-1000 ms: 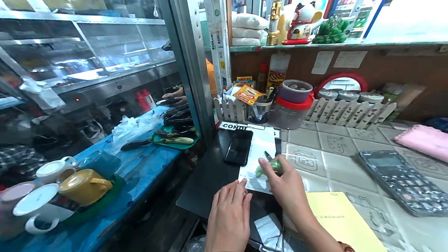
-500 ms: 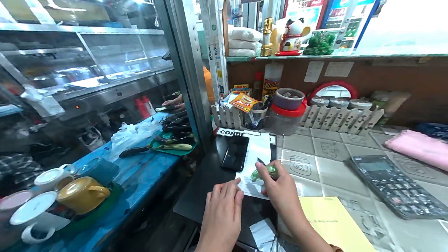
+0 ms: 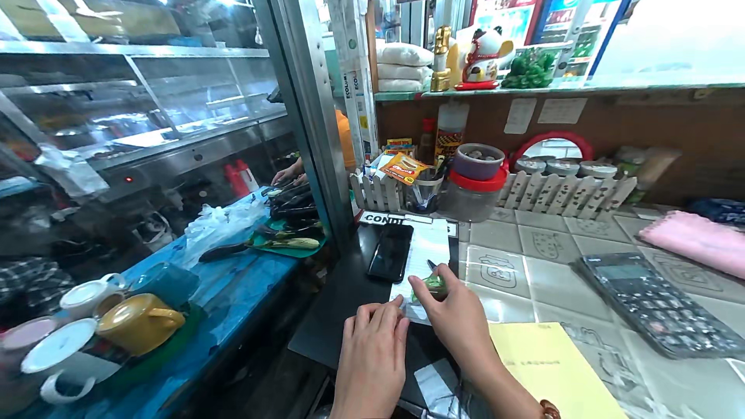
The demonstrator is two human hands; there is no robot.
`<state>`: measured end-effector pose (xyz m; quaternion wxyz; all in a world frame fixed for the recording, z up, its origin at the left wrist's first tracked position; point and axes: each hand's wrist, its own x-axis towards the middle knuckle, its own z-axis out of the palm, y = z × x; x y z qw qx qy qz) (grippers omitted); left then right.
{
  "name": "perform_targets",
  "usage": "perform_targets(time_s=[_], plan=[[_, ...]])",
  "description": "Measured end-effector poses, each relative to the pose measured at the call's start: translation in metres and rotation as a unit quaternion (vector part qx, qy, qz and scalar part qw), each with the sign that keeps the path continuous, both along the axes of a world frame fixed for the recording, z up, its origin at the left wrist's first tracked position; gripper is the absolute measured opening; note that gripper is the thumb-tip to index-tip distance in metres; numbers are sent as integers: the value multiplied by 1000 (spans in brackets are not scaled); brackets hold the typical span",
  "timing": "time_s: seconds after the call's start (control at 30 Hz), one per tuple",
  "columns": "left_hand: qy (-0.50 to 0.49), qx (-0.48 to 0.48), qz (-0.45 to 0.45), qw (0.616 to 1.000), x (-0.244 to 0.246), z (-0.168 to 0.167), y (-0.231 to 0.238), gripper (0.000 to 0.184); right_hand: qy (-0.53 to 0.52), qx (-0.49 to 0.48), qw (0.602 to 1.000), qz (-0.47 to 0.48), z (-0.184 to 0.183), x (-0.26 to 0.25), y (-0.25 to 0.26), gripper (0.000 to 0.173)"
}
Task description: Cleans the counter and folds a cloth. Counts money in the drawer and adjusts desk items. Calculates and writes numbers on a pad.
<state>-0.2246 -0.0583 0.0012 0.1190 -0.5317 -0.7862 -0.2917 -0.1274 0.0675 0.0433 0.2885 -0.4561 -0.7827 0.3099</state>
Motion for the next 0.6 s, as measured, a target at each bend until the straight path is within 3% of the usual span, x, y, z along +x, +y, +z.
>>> perform_targets(time_s=[0.23, 0.4, 0.6], plan=[[6, -8, 1, 1000, 1, 2, -1, 39, 6, -8, 1000, -8, 3, 2, 2, 39], [31, -7, -6, 999, 0, 0, -1, 40, 87, -72, 994, -10, 0, 5, 5, 39], [4, 14, 3, 1000, -1, -1, -1, 41, 28, -48, 998, -11, 0, 0, 2, 46]])
